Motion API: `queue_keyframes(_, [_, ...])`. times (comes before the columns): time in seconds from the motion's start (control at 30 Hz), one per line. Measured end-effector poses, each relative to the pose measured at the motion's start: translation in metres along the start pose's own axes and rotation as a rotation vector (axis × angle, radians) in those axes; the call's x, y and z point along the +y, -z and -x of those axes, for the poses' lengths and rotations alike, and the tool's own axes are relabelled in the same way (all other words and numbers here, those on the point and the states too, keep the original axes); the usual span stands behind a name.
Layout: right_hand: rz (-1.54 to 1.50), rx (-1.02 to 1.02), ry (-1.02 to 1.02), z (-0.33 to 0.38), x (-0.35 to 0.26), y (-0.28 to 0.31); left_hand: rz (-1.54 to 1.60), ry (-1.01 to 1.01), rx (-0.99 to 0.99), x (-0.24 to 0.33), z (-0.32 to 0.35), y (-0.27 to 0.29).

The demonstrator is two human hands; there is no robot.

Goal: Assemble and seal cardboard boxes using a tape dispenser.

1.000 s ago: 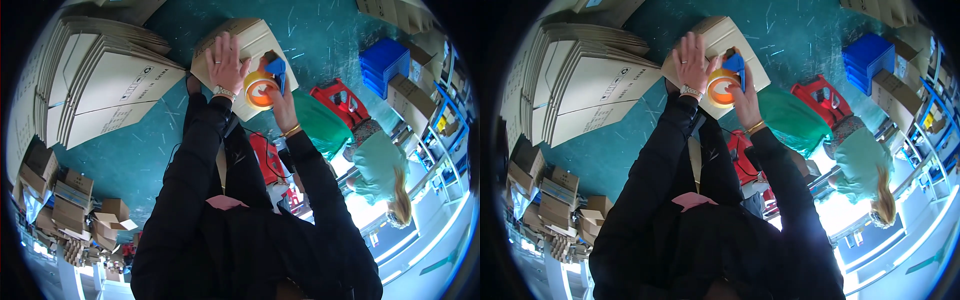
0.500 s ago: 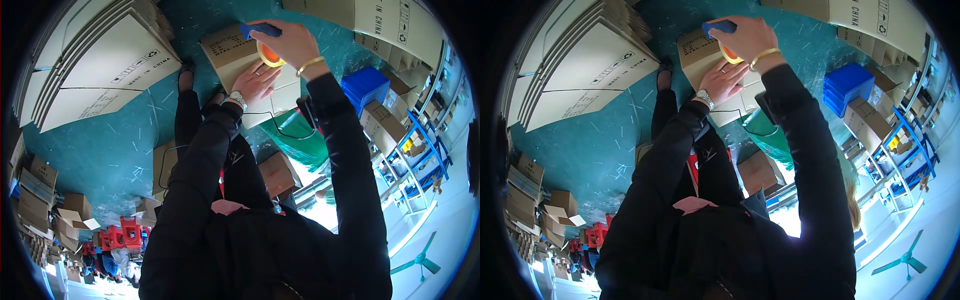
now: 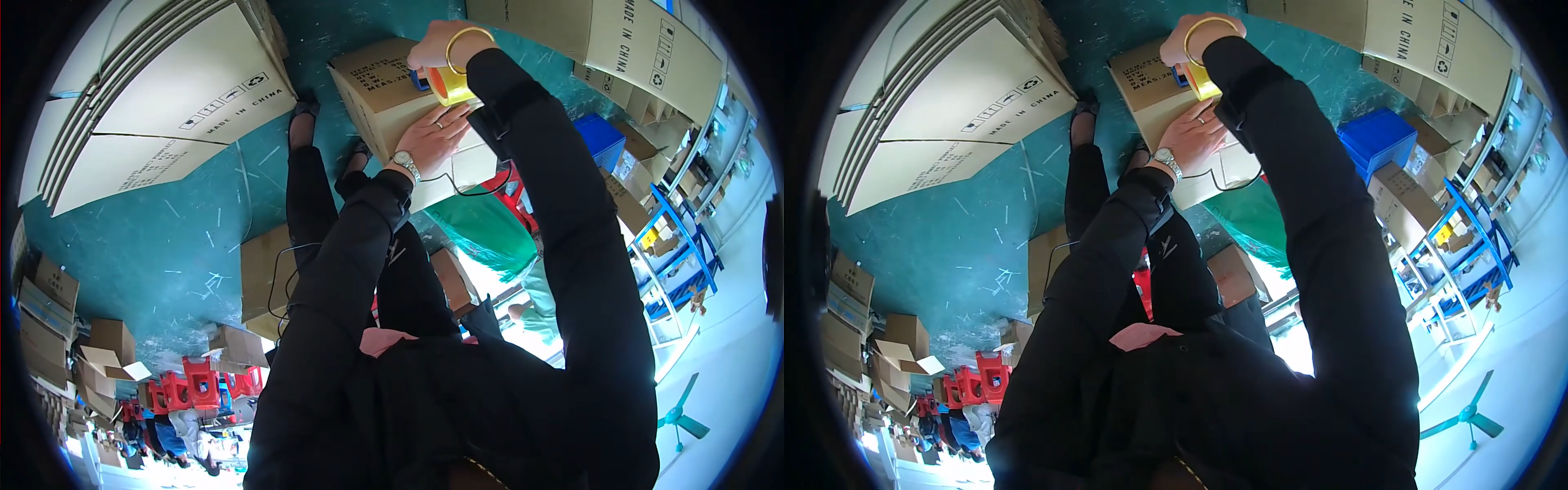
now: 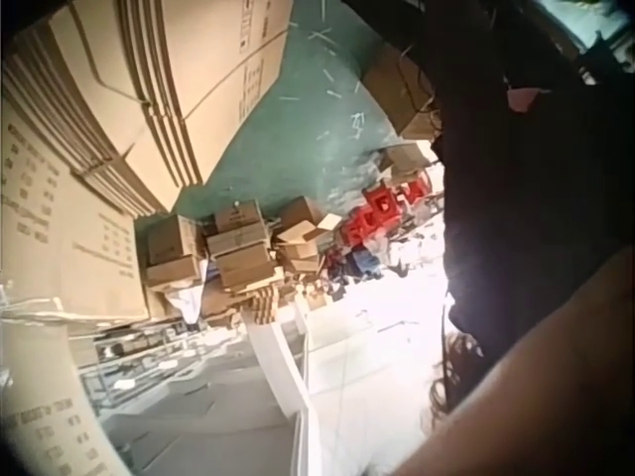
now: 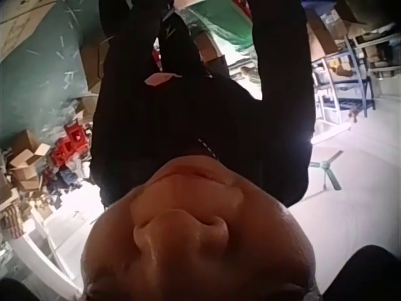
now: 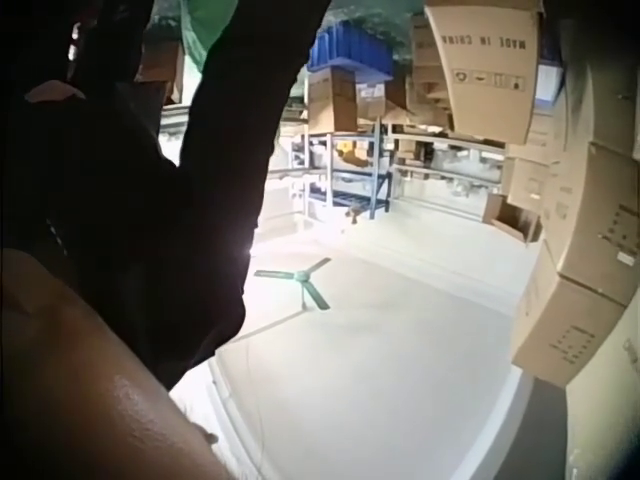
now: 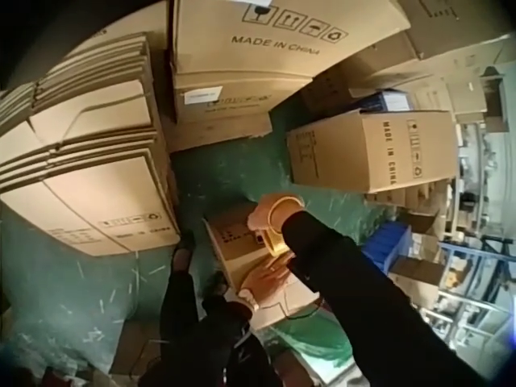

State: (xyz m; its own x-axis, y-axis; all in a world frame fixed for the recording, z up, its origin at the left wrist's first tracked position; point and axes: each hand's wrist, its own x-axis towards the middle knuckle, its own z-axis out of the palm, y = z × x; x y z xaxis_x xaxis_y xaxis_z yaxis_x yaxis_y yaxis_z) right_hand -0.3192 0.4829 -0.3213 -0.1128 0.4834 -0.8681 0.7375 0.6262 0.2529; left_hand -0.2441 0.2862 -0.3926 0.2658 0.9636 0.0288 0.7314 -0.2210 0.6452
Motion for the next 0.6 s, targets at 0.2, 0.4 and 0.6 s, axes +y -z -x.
queue_keyframes(0.2, [-0.018, -0.092, 0.042, 0.037, 0.016, 0.014, -0.049, -0.015, 0.138, -0.002, 0.007, -0.01])
queue_keyframes(0.4, [-1.595, -0.151, 0.024, 0.071, 0.085, -0.023, -0.036, 0.019, 0.166, 0.001, 0.007, -0.013])
queue_keyframes(0.6, [-2.102, -0.426, 0.04, 0.07, 0.109, -0.077, 0.001, 0.029, 0.218, 0.003, 0.006, -0.018])
